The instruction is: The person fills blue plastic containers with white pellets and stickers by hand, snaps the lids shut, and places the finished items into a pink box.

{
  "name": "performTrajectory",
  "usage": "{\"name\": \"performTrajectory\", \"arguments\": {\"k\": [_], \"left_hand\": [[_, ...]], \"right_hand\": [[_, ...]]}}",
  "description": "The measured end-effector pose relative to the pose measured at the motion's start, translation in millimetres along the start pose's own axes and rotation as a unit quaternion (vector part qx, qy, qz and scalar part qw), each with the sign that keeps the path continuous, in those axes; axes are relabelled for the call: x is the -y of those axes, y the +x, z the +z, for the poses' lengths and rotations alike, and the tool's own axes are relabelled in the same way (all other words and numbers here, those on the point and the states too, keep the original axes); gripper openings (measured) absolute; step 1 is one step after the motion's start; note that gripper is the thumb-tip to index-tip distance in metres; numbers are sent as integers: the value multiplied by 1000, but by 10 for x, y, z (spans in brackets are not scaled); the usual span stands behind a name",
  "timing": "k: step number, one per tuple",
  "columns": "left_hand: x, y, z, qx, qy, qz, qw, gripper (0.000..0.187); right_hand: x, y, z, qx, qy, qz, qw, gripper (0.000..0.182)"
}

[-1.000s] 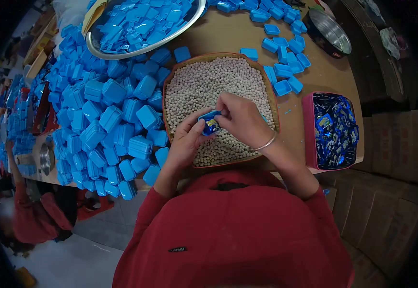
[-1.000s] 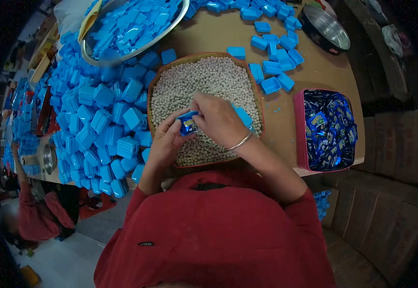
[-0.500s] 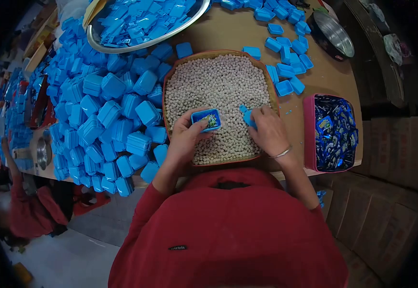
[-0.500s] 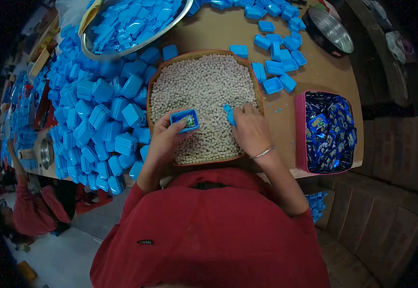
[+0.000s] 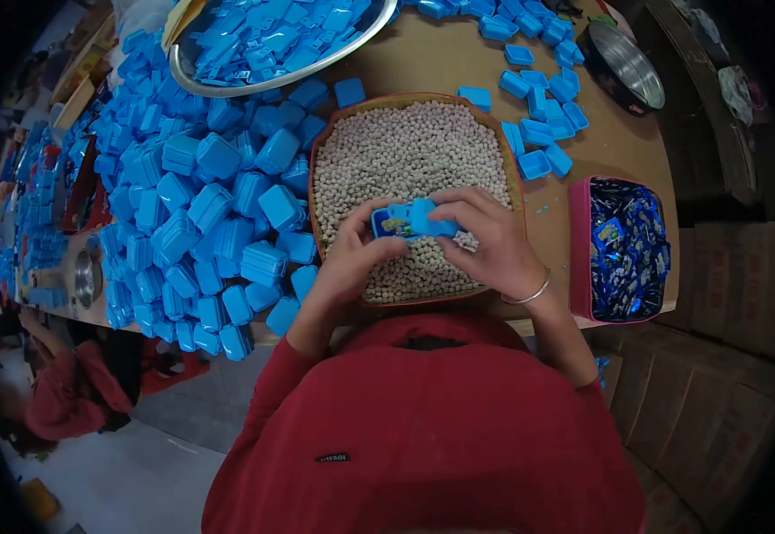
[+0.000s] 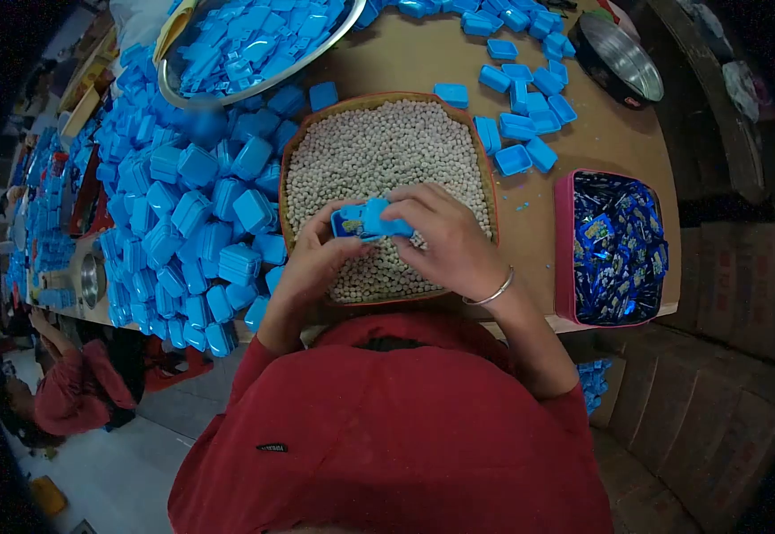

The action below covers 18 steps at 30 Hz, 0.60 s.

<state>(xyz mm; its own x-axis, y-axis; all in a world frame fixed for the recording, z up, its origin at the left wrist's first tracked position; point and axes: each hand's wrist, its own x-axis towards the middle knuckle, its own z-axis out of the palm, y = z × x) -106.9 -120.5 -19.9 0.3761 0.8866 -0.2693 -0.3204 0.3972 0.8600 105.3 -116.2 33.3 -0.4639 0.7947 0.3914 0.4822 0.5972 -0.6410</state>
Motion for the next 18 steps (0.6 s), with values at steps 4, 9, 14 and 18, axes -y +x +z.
{"name": "performTrajectory", "arguments": {"k": [4, 9, 14, 18], "left_hand": [[-6, -23, 49, 51, 17, 39, 998, 53], [15, -34, 22, 40, 17, 31, 999, 52], [48, -28, 17, 74, 61, 55, 994, 51], [2, -60, 36, 58, 53, 39, 996, 52]], "right_hand": [[57, 105, 118, 32, -12, -80, 996, 31], [60, 130, 129, 52, -21, -80, 995, 32], [71, 109, 115, 58, -5, -69, 996, 32], [77, 119, 131, 50, -6, -85, 995, 33]]}}
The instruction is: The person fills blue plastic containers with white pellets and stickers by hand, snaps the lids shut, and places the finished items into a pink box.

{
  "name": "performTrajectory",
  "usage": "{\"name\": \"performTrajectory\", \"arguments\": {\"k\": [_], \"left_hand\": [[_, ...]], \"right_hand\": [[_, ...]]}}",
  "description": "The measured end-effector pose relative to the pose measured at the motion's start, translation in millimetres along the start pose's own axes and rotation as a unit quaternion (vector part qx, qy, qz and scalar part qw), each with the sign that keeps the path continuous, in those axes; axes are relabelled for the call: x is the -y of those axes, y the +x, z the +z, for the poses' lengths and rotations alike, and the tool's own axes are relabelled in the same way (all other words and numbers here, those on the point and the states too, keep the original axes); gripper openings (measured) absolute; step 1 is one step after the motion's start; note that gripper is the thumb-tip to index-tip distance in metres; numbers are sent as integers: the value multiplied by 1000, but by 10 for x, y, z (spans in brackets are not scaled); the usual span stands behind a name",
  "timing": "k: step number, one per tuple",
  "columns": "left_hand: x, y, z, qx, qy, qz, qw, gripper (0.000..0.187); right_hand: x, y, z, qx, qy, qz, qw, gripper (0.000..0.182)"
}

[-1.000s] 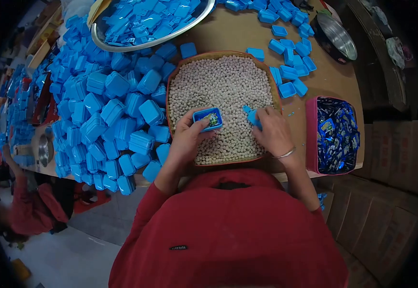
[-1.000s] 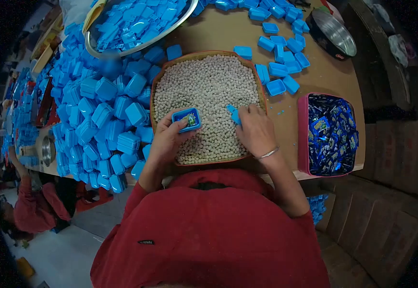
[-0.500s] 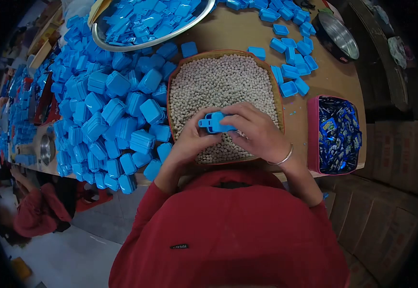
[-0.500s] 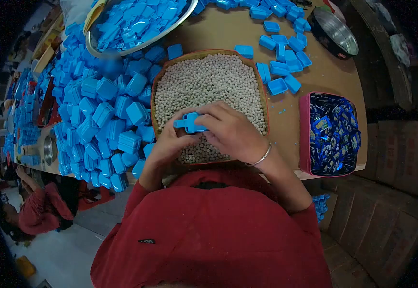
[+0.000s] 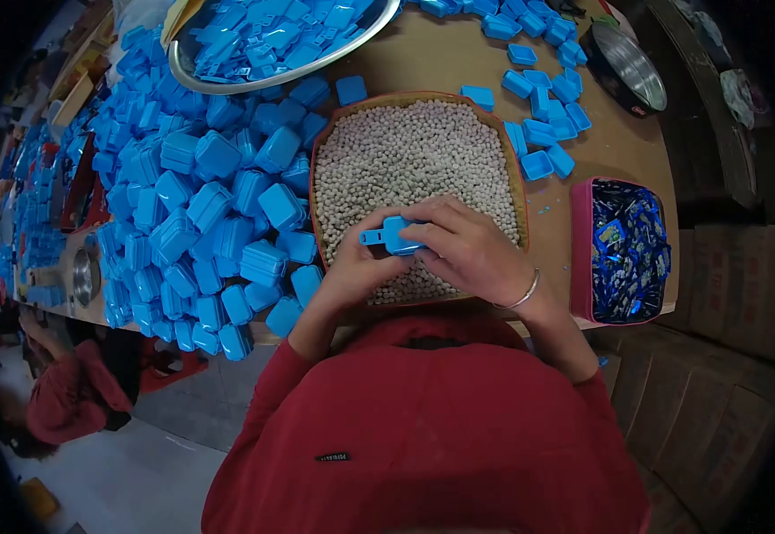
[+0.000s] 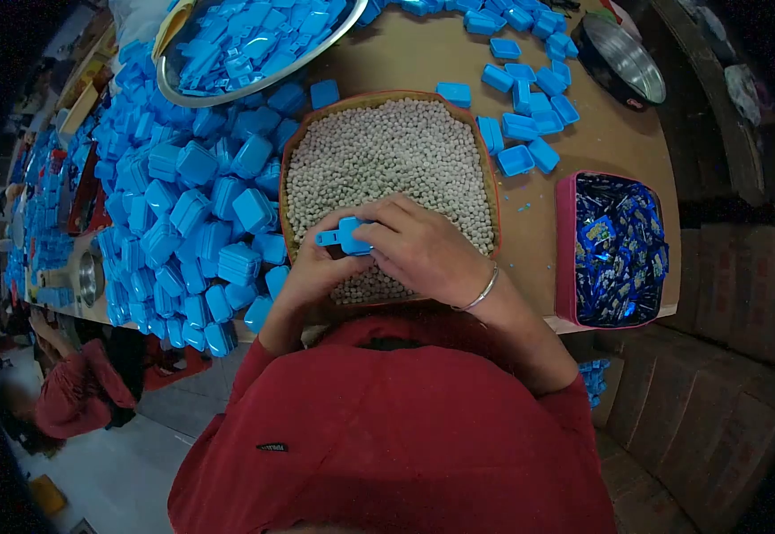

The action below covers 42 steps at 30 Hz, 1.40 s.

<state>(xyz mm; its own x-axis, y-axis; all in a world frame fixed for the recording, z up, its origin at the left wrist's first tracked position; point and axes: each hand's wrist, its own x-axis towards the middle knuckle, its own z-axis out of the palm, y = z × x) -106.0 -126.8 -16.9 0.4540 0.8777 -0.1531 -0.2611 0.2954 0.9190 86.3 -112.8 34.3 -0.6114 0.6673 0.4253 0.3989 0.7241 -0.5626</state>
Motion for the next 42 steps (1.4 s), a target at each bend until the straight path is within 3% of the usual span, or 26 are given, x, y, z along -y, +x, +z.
{"name": "performTrajectory", "arguments": {"k": [20, 23, 24, 26, 27, 36, 42], "left_hand": [[-18, -41, -27, -11, -3, -12, 1000, 50], [-92, -51, 5, -13, -12, -5, 1000, 48], [-118, -58, 18, -12, -12, 3, 1000, 47], [-98, -79, 10, -20, -14, 24, 999, 47], [-90, -88, 5, -25, -16, 35, 999, 47], [-53, -76, -44, 17, 28, 77, 997, 51], [-16, -48, -93, 38, 90, 126, 987, 56]], "right_hand": [[-101, -84, 33, -23, 28, -29, 999, 28], [-124, -113, 85, -61, 99, 31, 993, 32], [-110, -132, 138, -85, 183, 122, 972, 34], [-74, -188, 271, -127, 341, 295, 883, 39], [-125, -224, 268, -59, 406, 351, 841, 45], [-137, -201, 318, -98, 407, 288, 861, 45], [-174, -206, 270, -66, 483, 282, 826, 46]]}}
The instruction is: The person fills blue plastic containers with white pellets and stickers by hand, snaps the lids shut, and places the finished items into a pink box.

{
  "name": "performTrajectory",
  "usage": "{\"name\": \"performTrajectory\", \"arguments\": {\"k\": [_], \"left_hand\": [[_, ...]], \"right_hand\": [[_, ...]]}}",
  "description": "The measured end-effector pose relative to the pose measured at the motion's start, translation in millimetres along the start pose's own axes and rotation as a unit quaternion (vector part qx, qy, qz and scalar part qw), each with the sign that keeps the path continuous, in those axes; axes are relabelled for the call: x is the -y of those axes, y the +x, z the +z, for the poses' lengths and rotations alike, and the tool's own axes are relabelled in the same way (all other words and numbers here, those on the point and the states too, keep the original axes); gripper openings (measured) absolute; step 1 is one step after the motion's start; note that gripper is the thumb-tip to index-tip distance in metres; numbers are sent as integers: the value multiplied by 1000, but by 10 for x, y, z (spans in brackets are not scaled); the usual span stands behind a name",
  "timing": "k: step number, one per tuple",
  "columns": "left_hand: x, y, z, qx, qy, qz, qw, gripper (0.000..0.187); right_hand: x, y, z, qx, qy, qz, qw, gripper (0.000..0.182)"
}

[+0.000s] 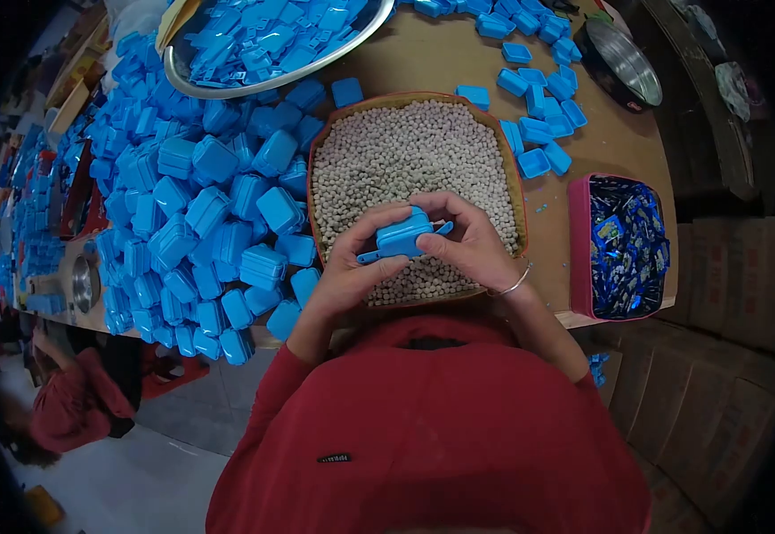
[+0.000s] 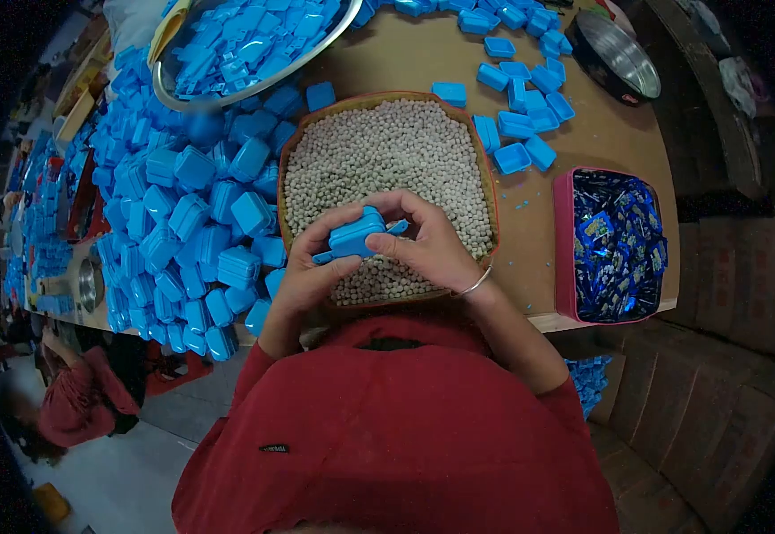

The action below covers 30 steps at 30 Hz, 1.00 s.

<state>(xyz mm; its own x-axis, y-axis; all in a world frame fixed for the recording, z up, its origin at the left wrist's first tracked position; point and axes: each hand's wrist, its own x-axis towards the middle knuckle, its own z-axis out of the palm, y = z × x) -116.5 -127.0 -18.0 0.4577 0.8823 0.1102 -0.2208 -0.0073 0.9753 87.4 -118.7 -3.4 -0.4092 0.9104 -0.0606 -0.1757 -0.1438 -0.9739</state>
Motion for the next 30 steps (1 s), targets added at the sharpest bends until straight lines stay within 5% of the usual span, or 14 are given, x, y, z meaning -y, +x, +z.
{"name": "performTrajectory", "arguments": {"k": [6, 9, 19, 25, 30], "left_hand": [[-10, -28, 63, -90, -128, -1, 988, 58], [-57, -96, 46, -86, -35, -20, 995, 55], [-538, -128, 75, 24, 183, 148, 972, 65], [-570, -220, 302, -48, -20, 103, 993, 73], [-645, -191, 170, 20, 107, 117, 987, 68]], "right_hand": [[63, -14, 123, -14, -91, -76, 993, 49], [27, -46, 152, -26, -67, -83, 994, 52], [375, -159, 148, 8, -175, -205, 963, 53], [508, -206, 140, 28, -205, -258, 944, 52], [526, -236, 168, 29, -210, -268, 940, 51]]}}
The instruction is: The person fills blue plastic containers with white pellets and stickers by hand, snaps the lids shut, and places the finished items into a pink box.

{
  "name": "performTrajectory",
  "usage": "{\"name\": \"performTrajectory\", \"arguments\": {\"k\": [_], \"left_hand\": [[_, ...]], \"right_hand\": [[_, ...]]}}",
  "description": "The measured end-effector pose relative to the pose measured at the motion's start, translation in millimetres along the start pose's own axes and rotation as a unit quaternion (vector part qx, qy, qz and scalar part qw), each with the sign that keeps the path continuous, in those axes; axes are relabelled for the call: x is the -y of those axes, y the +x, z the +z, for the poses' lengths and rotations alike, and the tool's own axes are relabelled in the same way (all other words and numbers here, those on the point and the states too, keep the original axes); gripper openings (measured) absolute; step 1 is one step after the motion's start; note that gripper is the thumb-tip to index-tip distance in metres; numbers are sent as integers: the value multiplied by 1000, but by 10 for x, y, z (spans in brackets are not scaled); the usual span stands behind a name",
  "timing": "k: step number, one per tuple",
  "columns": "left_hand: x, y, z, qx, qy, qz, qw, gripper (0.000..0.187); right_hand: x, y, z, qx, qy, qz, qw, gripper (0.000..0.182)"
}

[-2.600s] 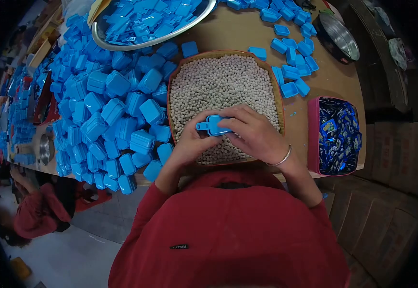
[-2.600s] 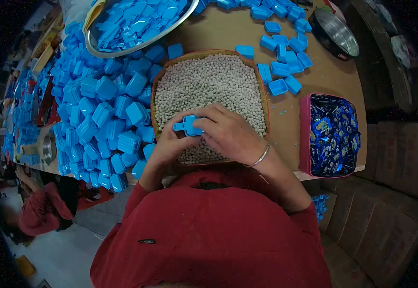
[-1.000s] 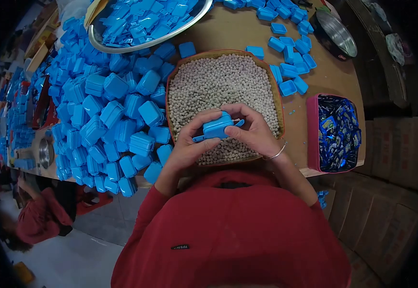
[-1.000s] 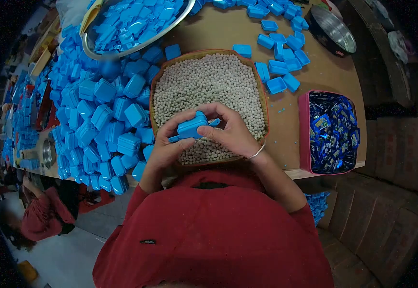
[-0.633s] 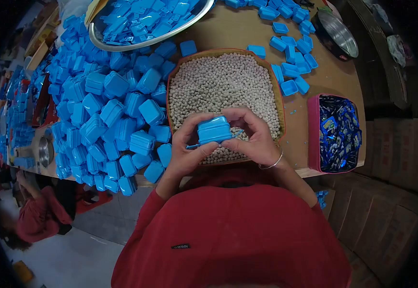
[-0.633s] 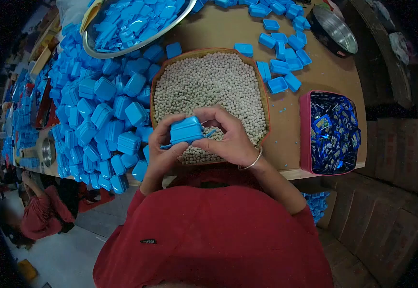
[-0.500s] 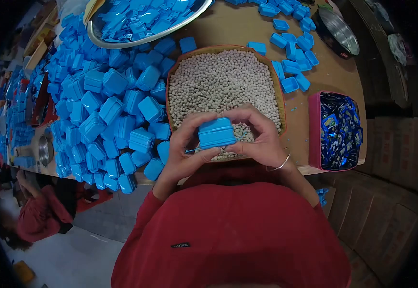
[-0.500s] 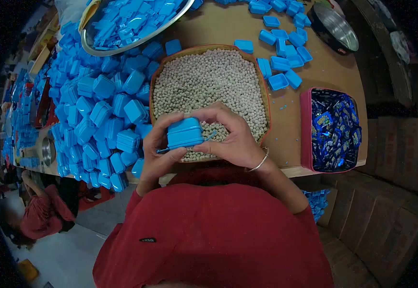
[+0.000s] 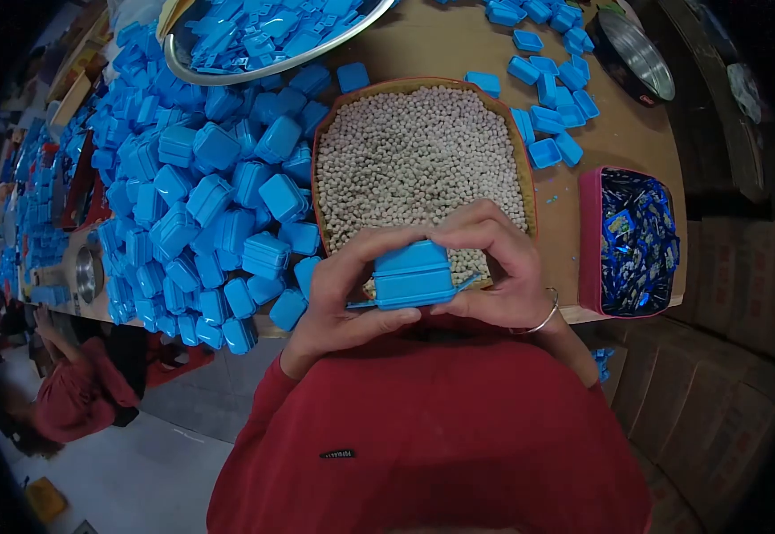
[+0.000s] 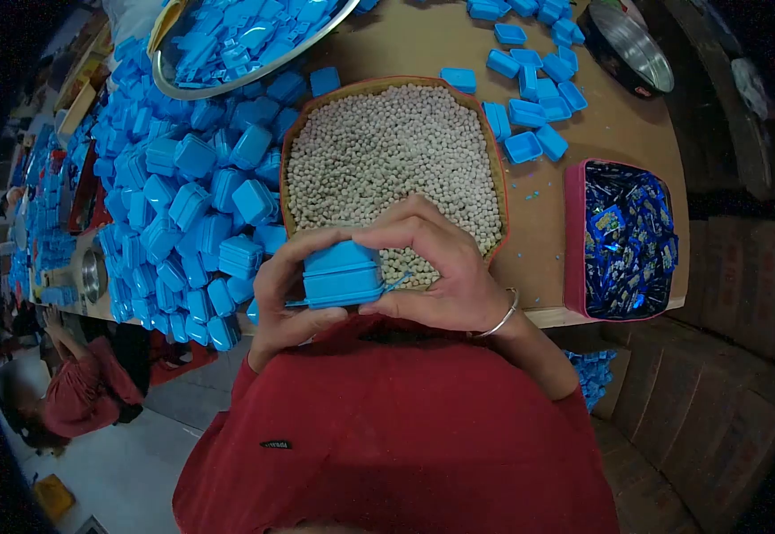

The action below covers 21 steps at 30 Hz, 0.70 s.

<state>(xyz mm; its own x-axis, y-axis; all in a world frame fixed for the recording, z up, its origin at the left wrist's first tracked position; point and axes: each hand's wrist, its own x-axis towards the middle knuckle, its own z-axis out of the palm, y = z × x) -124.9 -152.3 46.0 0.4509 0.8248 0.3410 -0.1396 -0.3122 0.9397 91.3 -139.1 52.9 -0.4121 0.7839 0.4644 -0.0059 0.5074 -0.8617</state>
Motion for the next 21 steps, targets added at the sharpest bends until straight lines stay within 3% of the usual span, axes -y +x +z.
{"name": "performTrajectory", "arguments": {"k": [6, 7, 10, 13, 14, 17, 21], "left_hand": [[29, 25, -20, 9, 50, 73, 996, 62], [60, 21, -14, 2, 52, 80, 995, 63], [170, -77, 154, -146, -116, -53, 981, 65], [344, -55, 255, -205, -321, -113, 918, 70], [391, -55, 274, -216, -384, -122, 889, 70], [445, -100, 286, -202, -396, -127, 887, 70], [326, -60, 61, -106, -247, -131, 954, 67]], "right_hand": [[-38, -9, -13, 32, 28, -9, 999, 56], [-60, -6, 38, 3, 67, 12, 998, 58], [-83, 13, 201, -45, 138, 89, 985, 64], [-102, 84, 315, -79, -45, 92, 992, 61], [-114, 106, 313, -77, -31, 101, 991, 58], [-89, 116, 270, -56, -39, 109, 992, 54], [-47, 111, 218, -23, -72, 88, 993, 51]]}}
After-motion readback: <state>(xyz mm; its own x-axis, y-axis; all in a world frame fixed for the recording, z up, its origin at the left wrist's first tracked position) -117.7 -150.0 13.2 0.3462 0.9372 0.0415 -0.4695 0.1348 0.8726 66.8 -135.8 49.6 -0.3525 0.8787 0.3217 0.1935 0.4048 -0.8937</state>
